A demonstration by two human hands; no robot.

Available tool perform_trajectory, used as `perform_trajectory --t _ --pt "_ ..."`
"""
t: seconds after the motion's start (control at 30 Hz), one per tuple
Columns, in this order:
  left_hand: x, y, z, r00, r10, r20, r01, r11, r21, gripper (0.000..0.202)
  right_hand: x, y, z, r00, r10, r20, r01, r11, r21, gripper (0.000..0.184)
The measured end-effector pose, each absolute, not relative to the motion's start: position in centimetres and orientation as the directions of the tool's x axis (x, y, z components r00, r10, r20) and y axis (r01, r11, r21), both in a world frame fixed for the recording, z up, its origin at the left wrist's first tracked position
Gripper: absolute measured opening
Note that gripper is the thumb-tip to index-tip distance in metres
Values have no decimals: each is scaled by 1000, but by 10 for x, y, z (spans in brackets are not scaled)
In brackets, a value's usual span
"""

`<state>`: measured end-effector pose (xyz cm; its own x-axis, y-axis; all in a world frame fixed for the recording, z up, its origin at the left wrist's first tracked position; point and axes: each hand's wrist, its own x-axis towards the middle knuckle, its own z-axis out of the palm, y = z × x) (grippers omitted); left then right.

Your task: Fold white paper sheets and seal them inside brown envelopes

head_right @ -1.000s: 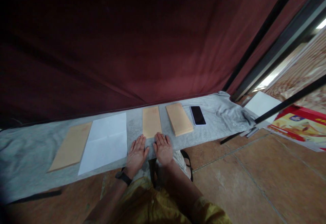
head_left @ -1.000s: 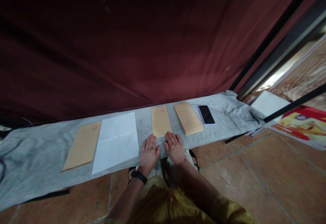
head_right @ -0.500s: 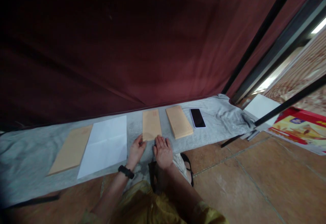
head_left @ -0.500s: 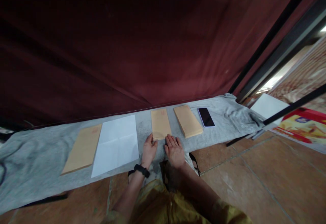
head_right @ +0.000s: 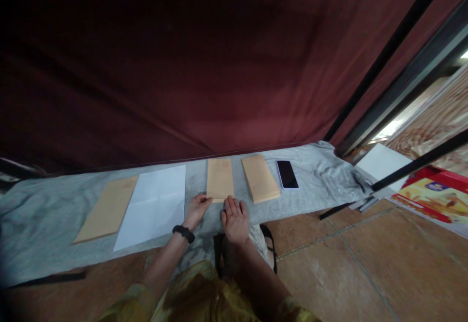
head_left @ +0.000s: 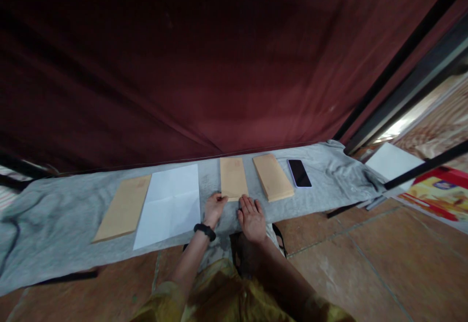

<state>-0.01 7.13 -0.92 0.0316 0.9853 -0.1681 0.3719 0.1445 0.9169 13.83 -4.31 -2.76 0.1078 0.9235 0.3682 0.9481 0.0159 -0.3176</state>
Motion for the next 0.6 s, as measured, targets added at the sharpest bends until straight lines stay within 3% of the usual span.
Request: perform_trajectory --t 0.23,0.43,0.53,0.6 --pt "11 56 11 50 973 -224 263 204 943 23 138 -40 -24 127 917 378 943 6 -333 45" --pt "18 45 36 63 985 -158 239 139 961 22 132 -26 -3 158 927 340 938 -34 -344 42" --pt "23 40 53 69 996 -58 283 36 959 25 128 -16 6 235 926 295 886 -80 -457 40" --pt "26 36 62 109 994 25 291 -55 955 25 126 -9 10 303 920 250 791 -97 -604 38"
